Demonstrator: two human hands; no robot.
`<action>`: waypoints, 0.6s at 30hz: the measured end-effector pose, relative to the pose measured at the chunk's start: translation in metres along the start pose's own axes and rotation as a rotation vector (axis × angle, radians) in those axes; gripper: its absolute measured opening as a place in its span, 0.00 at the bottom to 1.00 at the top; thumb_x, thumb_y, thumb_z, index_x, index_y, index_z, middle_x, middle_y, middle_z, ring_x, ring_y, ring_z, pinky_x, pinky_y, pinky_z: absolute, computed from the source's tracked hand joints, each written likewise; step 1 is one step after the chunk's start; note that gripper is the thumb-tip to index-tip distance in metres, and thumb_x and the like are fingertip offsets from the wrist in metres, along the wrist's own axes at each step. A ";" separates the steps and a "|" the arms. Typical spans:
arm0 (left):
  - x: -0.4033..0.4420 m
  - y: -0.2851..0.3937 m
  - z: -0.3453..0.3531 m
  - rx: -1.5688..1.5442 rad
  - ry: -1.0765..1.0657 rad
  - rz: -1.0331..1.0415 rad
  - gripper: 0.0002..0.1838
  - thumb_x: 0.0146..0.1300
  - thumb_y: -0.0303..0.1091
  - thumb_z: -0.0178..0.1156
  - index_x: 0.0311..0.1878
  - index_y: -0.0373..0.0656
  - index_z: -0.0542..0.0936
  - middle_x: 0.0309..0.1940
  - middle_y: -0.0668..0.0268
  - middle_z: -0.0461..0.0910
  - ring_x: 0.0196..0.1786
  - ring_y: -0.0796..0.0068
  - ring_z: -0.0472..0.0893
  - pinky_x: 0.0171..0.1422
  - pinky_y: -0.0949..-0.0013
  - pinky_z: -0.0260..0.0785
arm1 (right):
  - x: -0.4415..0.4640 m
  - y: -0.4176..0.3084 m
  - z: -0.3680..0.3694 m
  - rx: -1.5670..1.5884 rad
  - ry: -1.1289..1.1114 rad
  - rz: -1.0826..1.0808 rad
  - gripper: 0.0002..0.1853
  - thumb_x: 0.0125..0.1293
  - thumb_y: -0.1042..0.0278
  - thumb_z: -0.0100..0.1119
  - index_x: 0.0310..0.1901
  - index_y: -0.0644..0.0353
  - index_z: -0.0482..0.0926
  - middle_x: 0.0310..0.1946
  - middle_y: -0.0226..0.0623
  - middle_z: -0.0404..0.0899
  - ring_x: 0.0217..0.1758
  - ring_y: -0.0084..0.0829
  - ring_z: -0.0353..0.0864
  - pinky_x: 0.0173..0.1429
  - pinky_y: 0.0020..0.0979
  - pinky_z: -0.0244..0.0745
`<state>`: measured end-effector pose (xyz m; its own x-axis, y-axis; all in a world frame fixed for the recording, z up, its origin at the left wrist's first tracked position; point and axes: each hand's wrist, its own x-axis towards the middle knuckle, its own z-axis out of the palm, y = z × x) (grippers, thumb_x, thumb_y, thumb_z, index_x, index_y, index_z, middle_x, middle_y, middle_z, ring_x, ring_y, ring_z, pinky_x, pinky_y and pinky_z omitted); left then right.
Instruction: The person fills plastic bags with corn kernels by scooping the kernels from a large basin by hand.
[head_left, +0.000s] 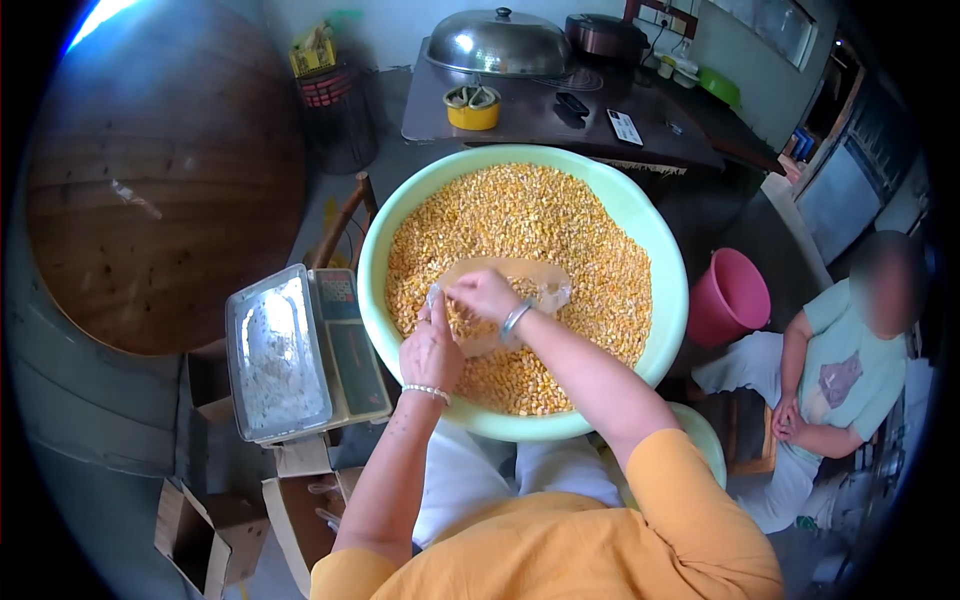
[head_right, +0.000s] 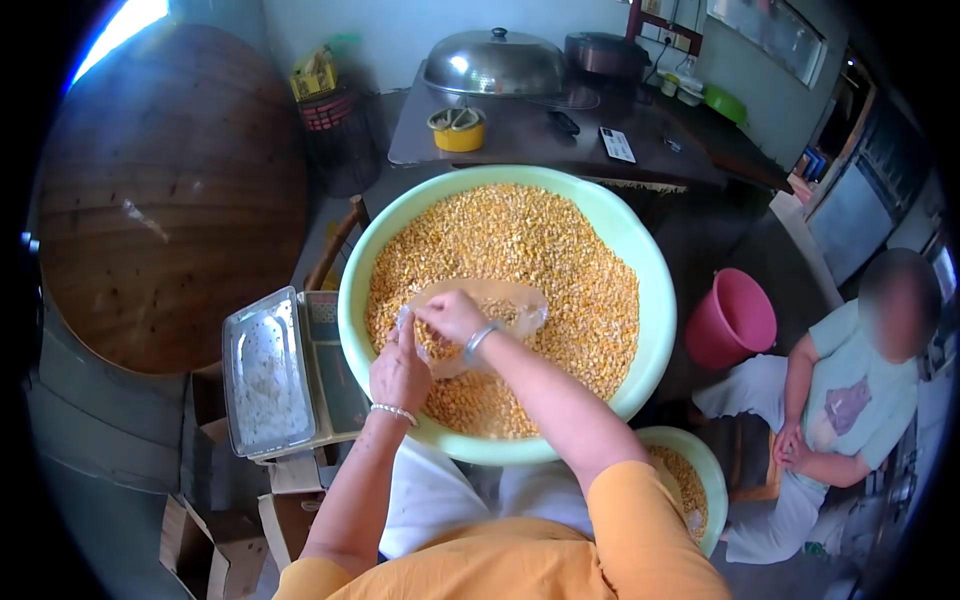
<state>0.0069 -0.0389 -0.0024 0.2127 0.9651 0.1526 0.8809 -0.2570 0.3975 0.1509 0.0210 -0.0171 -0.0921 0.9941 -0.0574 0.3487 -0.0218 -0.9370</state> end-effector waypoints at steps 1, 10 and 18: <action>0.000 -0.001 0.001 -0.013 0.007 0.012 0.35 0.51 0.24 0.53 0.66 0.38 0.59 0.56 0.46 0.72 0.37 0.52 0.81 0.38 0.58 0.75 | -0.002 0.004 0.006 -0.110 0.021 -0.169 0.08 0.64 0.66 0.56 0.34 0.59 0.82 0.24 0.33 0.81 0.21 0.20 0.76 0.25 0.19 0.73; -0.004 0.003 -0.001 -0.053 0.080 0.004 0.20 0.51 0.30 0.57 0.50 0.46 0.74 0.42 0.51 0.78 0.36 0.53 0.80 0.41 0.57 0.73 | -0.035 0.049 -0.094 -0.318 0.745 -0.204 0.18 0.56 0.64 0.62 0.47 0.61 0.78 0.45 0.41 0.80 0.50 0.38 0.78 0.56 0.35 0.72; -0.004 0.006 0.000 0.038 -0.045 0.006 0.12 0.54 0.35 0.56 0.42 0.44 0.76 0.43 0.51 0.78 0.38 0.53 0.80 0.43 0.57 0.72 | -0.036 0.077 -0.097 -0.304 0.362 0.357 0.20 0.54 0.63 0.64 0.47 0.64 0.79 0.39 0.46 0.82 0.39 0.33 0.83 0.45 0.32 0.78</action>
<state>0.0114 -0.0443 -0.0002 0.2357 0.9652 0.1134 0.8948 -0.2611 0.3621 0.2714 -0.0063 -0.0536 0.3858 0.9049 -0.1796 0.5564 -0.3835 -0.7372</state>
